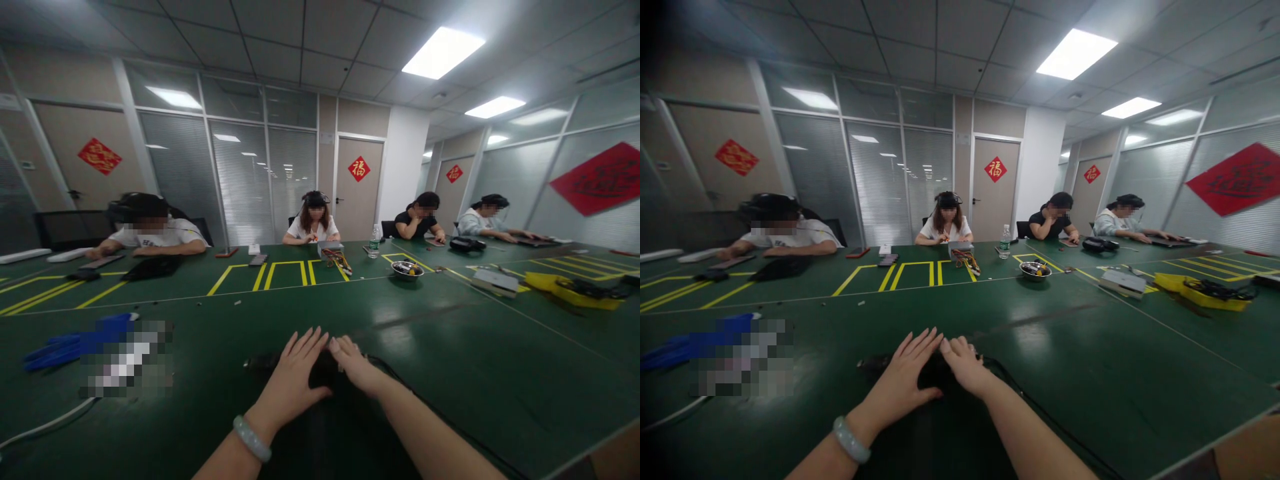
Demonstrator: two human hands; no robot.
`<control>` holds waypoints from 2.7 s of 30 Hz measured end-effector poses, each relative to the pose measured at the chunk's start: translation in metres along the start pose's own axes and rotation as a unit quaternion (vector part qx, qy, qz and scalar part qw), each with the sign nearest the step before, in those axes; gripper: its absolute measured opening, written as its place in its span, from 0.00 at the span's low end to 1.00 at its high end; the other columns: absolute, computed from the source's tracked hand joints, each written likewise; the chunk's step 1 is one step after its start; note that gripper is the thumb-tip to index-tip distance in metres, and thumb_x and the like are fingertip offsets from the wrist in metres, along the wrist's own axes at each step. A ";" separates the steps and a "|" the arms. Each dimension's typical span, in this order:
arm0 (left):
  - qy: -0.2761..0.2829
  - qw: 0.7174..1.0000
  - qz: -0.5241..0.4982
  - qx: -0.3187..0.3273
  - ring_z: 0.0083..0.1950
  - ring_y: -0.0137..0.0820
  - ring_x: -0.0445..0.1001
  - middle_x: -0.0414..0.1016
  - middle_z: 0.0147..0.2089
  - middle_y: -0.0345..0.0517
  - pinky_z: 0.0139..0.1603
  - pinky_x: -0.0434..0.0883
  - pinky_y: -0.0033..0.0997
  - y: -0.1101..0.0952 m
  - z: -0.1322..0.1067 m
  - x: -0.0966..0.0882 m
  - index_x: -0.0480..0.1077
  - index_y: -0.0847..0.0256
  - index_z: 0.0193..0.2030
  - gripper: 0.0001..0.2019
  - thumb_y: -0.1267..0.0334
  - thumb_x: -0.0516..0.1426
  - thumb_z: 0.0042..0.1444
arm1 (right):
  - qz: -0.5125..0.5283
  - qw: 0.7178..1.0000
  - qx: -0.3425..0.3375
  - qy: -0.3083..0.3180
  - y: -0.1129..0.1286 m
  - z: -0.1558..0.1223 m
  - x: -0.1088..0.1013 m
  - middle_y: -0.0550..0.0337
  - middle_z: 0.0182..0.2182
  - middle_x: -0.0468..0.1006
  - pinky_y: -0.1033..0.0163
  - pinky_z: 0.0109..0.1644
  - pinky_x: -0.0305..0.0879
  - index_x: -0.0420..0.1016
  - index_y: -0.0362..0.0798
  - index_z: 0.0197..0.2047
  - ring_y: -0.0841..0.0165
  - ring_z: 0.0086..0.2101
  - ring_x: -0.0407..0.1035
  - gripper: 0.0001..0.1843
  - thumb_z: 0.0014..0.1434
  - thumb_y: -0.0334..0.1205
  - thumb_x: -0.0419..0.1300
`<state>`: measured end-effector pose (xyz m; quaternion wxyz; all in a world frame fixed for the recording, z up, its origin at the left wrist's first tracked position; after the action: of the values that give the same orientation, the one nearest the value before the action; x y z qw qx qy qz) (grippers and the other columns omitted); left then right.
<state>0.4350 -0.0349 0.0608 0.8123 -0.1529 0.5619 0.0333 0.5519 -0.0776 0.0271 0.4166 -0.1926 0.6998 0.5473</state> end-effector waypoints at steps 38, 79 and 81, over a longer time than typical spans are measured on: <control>0.010 0.993 -0.021 -0.114 0.54 0.37 0.69 0.70 0.53 0.41 0.55 0.63 0.39 0.040 -0.012 -0.020 0.66 0.51 0.52 0.16 0.57 0.55 0.57 | -0.214 0.967 -0.099 -0.096 0.005 -0.008 -0.041 0.58 0.44 0.74 0.62 0.51 0.59 0.77 0.53 0.44 0.65 0.45 0.67 0.15 0.64 0.47 0.52; -0.007 1.000 -0.024 -0.020 0.42 0.33 0.69 0.70 0.39 0.41 0.44 0.65 0.32 0.013 -0.007 -0.010 0.69 0.57 0.38 0.03 0.64 0.57 0.56 | -0.172 0.960 -0.187 -0.121 0.038 -0.022 -0.003 0.61 0.35 0.76 0.64 0.47 0.59 0.79 0.53 0.39 0.69 0.38 0.69 0.08 0.62 0.39 0.58; -0.009 0.999 -0.024 -0.020 0.42 0.33 0.69 0.70 0.39 0.41 0.44 0.65 0.32 0.013 -0.007 -0.011 0.69 0.56 0.38 0.03 0.64 0.57 0.56 | -0.158 0.962 -0.185 -0.125 0.038 -0.022 -0.004 0.62 0.34 0.76 0.64 0.46 0.59 0.79 0.52 0.38 0.70 0.38 0.69 0.07 0.61 0.39 0.59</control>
<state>0.4221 -0.0231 0.0657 0.8145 -0.1821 0.5503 0.0259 0.5191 -0.0861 0.0544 0.5391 -0.3043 0.4891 0.6144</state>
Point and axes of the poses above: each hand's wrist, its own z-axis towards the middle knuckle, its own x-axis out of the palm, y = z × x, the point moved 9 cm from there along z, towards the middle knuckle
